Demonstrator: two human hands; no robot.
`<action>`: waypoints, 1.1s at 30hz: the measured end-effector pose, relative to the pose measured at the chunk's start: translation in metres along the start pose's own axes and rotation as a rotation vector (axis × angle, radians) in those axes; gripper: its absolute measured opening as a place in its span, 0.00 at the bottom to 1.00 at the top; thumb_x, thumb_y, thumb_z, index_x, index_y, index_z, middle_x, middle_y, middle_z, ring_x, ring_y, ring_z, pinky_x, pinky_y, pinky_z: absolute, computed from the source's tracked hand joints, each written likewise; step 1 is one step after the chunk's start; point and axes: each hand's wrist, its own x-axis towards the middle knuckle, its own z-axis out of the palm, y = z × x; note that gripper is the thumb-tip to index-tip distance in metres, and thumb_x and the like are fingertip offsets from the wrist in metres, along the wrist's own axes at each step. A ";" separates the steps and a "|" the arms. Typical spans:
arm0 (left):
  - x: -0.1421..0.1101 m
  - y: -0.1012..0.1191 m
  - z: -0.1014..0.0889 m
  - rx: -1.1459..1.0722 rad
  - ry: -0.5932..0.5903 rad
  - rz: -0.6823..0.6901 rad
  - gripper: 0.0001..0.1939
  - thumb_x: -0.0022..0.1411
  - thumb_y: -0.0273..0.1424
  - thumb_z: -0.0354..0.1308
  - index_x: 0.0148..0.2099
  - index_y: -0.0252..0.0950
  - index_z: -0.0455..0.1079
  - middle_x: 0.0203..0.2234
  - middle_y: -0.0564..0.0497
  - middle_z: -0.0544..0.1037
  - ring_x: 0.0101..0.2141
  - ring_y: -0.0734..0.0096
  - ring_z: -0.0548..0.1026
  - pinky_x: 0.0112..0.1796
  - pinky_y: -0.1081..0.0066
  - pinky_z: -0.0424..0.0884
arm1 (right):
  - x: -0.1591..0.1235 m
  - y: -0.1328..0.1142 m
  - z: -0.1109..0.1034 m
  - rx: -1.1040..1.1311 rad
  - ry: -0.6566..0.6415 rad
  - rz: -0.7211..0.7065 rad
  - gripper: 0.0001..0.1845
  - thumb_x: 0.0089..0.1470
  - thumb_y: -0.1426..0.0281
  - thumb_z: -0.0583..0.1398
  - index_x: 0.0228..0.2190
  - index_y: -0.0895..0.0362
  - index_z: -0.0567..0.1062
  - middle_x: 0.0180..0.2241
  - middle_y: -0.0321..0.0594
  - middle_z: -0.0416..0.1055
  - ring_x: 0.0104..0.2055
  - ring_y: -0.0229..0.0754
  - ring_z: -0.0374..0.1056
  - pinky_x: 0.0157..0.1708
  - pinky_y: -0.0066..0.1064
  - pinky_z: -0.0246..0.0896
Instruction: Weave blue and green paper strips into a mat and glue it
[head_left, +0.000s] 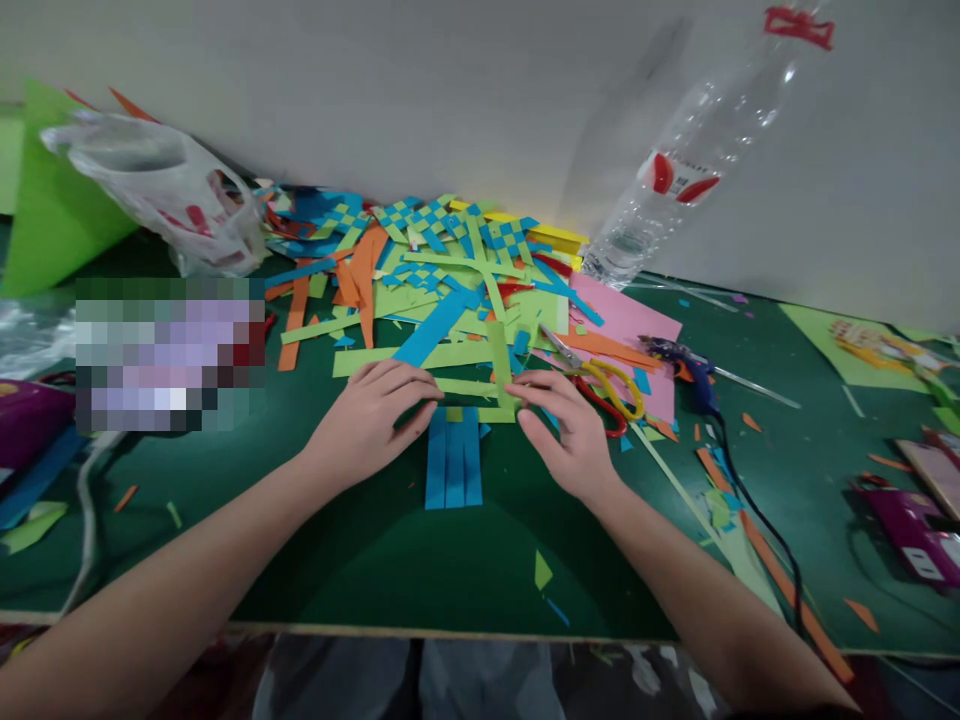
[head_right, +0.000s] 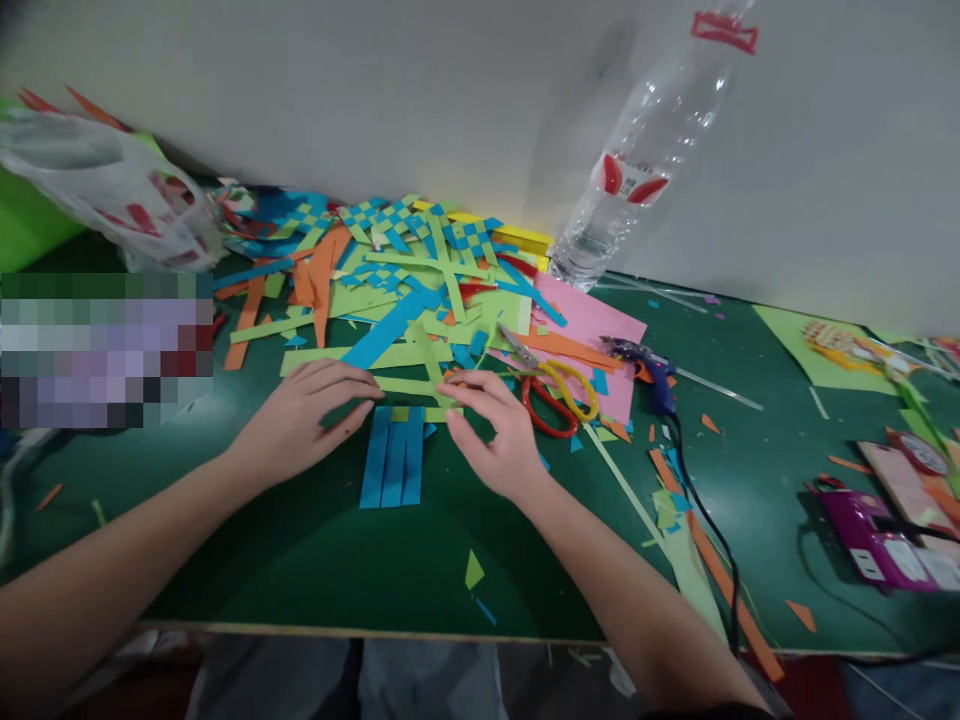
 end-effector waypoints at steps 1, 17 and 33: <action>0.000 0.001 0.000 -0.008 0.004 0.011 0.11 0.70 0.32 0.49 0.46 0.37 0.72 0.43 0.47 0.78 0.46 0.61 0.74 0.49 0.59 0.66 | -0.002 -0.003 0.001 0.086 -0.028 0.004 0.16 0.61 0.69 0.57 0.50 0.52 0.74 0.48 0.45 0.71 0.48 0.44 0.70 0.47 0.40 0.69; -0.004 -0.001 0.004 -0.180 0.115 0.255 0.06 0.65 0.28 0.57 0.45 0.40 0.68 0.35 0.53 0.81 0.34 0.69 0.78 0.50 0.60 0.62 | -0.018 -0.002 0.020 -0.336 -0.459 -0.532 0.30 0.61 0.66 0.55 0.61 0.66 0.60 0.59 0.49 0.67 0.66 0.39 0.54 0.67 0.38 0.50; -0.005 -0.006 0.002 -0.263 0.128 0.270 0.09 0.69 0.27 0.50 0.47 0.41 0.70 0.36 0.52 0.82 0.35 0.71 0.78 0.55 0.59 0.62 | -0.018 -0.004 0.021 -0.452 -0.375 -0.546 0.27 0.60 0.69 0.54 0.60 0.59 0.65 0.60 0.41 0.67 0.68 0.48 0.50 0.68 0.47 0.45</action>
